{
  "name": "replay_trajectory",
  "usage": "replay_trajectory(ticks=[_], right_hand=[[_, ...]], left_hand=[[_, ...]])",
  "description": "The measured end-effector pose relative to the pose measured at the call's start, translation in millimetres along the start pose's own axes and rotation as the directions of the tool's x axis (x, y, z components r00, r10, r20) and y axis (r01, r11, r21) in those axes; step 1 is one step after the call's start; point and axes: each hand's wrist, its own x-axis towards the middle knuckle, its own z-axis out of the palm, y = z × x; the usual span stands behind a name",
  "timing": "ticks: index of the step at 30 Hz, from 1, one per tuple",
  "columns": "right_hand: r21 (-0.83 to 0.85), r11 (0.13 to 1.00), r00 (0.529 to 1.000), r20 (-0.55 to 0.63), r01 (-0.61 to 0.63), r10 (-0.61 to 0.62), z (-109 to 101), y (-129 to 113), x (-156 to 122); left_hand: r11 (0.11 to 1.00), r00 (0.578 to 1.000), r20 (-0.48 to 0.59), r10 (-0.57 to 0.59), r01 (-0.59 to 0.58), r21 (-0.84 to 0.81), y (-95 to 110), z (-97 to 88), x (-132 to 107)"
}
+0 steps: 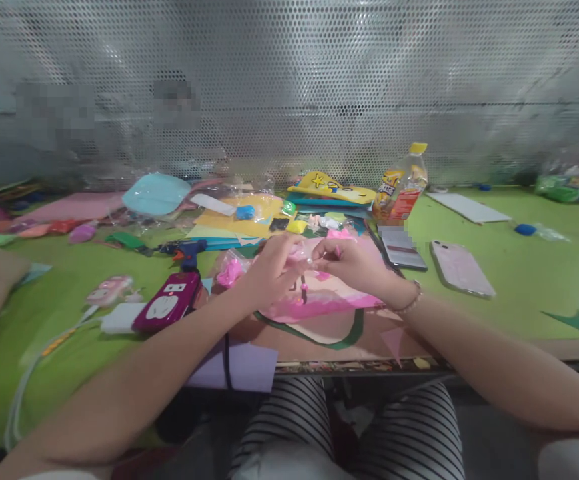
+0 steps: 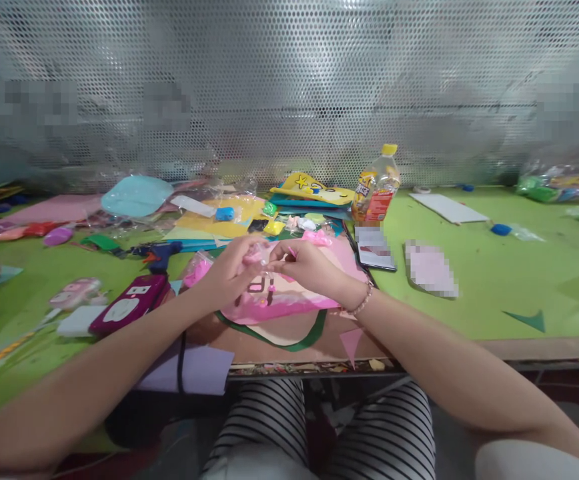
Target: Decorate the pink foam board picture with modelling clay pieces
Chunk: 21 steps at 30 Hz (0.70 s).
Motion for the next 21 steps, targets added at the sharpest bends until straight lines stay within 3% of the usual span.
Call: replay_trajectory(ticks=[3, 7, 16, 21], right_hand=[[0.028, 0.999, 0.997, 0.058, 0.039, -0.04, 2.8, -1.7, -2.6], [0.112, 0.989, 0.987, 0.113, 0.099, -0.112, 3.2, -6.8, -6.9], [0.26, 0.965, 0.988, 0.139, 0.03, -0.068, 8.4, -4.4, -8.2], [0.25, 0.968, 0.988, 0.148, 0.013, -0.051, 7.0, -7.5, -9.6]], left_hand=[[0.996, 0.994, 0.085, -0.067, 0.072, -0.055, -2.7, 0.7, 2.3], [0.994, 0.995, 0.078, -0.069, 0.075, -0.073, -3.4, 0.7, 2.9], [0.997, 0.996, 0.064, -0.066, 0.069, -0.046, 0.5, 1.1, 2.3], [0.997, 0.997, 0.053, -0.056, 0.058, -0.041, 1.1, 0.4, 2.3]])
